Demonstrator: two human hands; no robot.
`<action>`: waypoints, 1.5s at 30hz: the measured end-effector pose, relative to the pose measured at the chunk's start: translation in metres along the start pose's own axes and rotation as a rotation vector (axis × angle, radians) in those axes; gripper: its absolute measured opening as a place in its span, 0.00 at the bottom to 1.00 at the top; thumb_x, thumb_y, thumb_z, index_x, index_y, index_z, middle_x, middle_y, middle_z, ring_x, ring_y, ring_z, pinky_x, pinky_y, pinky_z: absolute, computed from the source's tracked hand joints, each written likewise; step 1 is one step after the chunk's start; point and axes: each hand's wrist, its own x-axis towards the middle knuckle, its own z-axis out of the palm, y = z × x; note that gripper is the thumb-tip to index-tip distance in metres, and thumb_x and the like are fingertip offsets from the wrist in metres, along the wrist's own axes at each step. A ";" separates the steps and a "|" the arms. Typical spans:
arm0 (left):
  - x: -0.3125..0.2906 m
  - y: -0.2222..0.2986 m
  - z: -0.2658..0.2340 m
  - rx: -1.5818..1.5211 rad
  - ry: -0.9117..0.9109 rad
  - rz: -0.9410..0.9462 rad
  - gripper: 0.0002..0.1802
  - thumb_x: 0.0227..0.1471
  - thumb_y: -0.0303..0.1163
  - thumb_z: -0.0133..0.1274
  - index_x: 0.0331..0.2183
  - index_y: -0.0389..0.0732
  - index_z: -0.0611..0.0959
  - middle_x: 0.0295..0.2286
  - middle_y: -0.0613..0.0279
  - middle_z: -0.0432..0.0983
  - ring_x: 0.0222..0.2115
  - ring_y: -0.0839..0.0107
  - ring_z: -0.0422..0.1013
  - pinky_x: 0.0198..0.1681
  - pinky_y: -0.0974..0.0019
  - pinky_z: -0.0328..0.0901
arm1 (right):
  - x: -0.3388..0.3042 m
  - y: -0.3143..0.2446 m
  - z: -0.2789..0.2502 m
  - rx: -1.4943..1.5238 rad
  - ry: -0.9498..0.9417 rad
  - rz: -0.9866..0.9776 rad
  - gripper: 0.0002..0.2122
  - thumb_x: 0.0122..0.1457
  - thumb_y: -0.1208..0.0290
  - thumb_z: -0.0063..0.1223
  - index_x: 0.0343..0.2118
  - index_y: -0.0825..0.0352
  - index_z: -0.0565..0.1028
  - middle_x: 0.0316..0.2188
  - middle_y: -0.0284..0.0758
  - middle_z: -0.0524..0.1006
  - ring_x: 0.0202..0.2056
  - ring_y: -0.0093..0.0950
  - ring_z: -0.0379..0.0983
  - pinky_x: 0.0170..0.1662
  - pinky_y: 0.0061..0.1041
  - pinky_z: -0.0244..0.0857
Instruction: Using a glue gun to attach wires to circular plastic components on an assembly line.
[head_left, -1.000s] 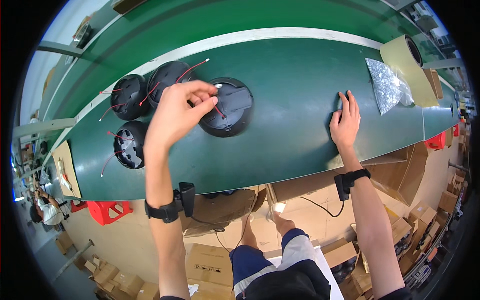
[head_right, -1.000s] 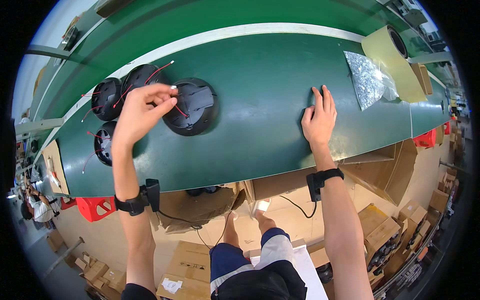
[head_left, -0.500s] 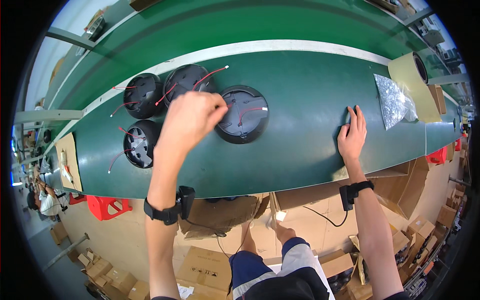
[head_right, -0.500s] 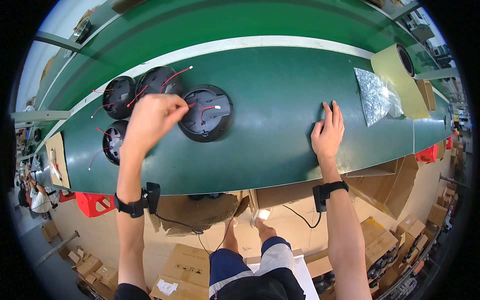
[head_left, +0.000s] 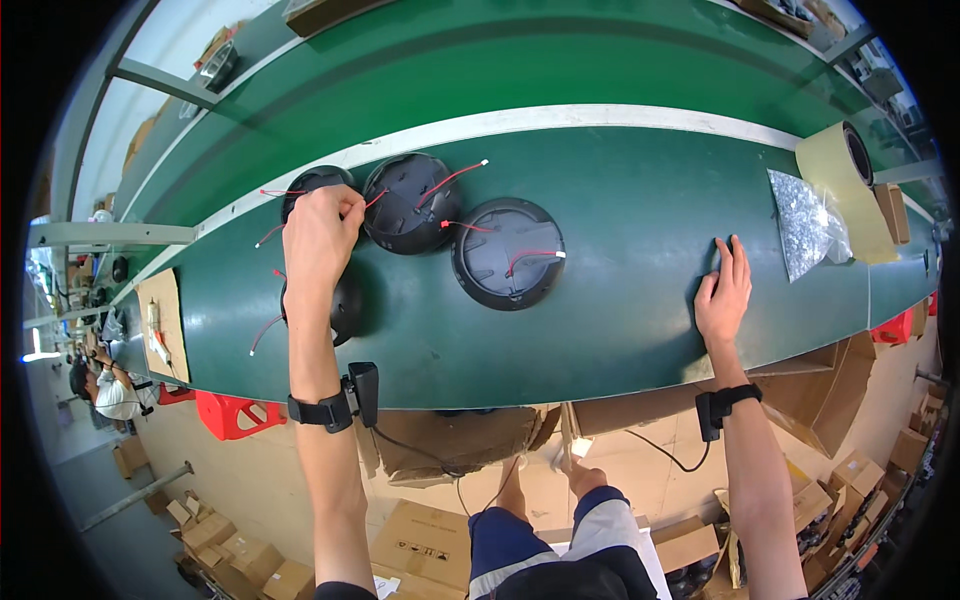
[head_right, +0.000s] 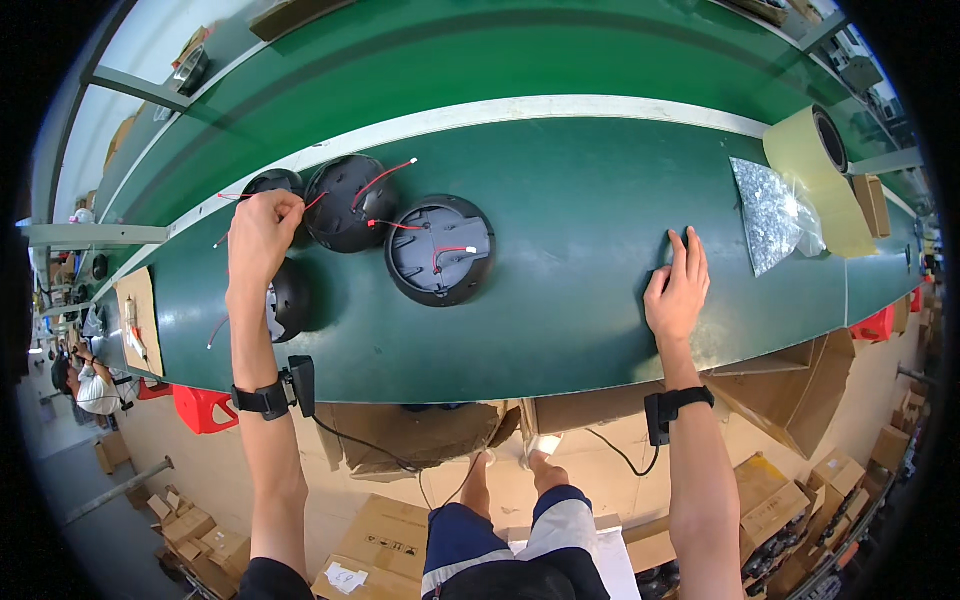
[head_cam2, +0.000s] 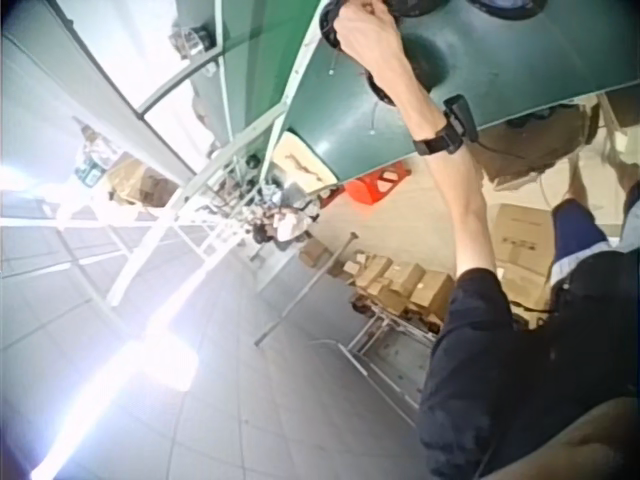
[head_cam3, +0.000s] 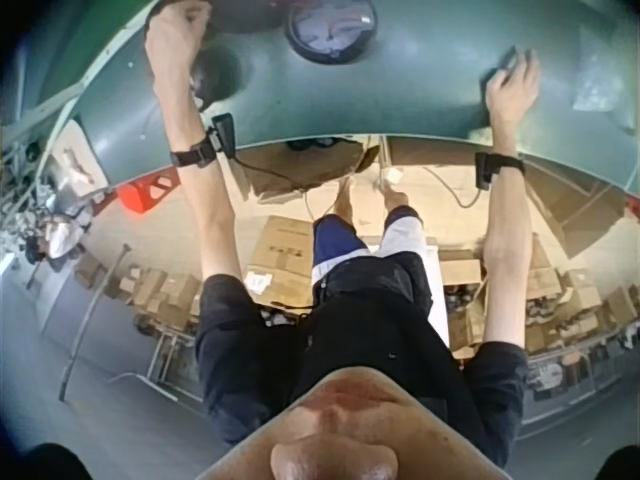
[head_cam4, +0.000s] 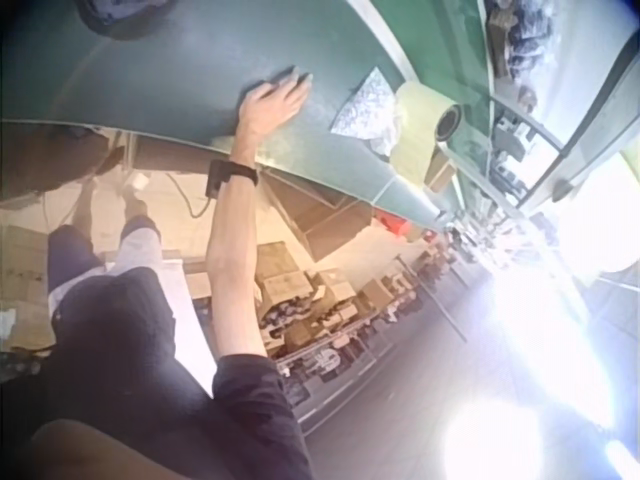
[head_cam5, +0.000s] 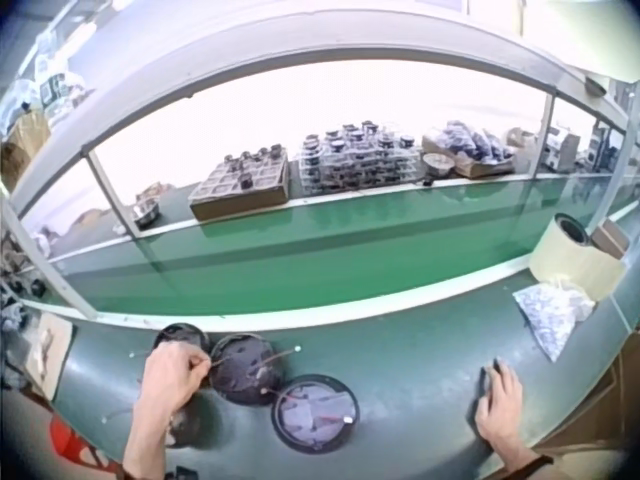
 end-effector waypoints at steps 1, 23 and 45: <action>0.002 -0.002 0.003 -0.001 0.000 0.002 0.10 0.48 0.32 0.57 0.33 0.37 0.84 0.27 0.54 0.79 0.31 0.58 0.76 0.37 0.62 0.67 | 0.000 0.000 -0.001 -0.001 0.001 0.001 0.24 0.53 0.79 0.40 0.55 0.61 0.68 0.61 0.38 0.62 0.61 0.38 0.57 0.61 0.38 0.51; 0.013 -0.021 0.009 0.016 0.352 0.083 0.13 0.45 0.28 0.57 0.37 0.38 0.83 0.35 0.54 0.77 0.39 0.59 0.73 0.45 0.61 0.66 | 0.000 -0.004 -0.002 -0.021 -0.014 -0.012 0.23 0.54 0.78 0.39 0.55 0.62 0.68 0.61 0.39 0.62 0.61 0.39 0.57 0.61 0.39 0.51; 0.025 0.011 0.016 -0.126 -0.025 0.335 0.07 0.42 0.28 0.61 0.27 0.35 0.84 0.32 0.59 0.73 0.39 0.60 0.68 0.43 0.60 0.64 | -0.001 -0.004 0.000 -0.007 -0.017 -0.005 0.22 0.54 0.78 0.40 0.54 0.62 0.68 0.61 0.38 0.62 0.61 0.38 0.56 0.61 0.39 0.51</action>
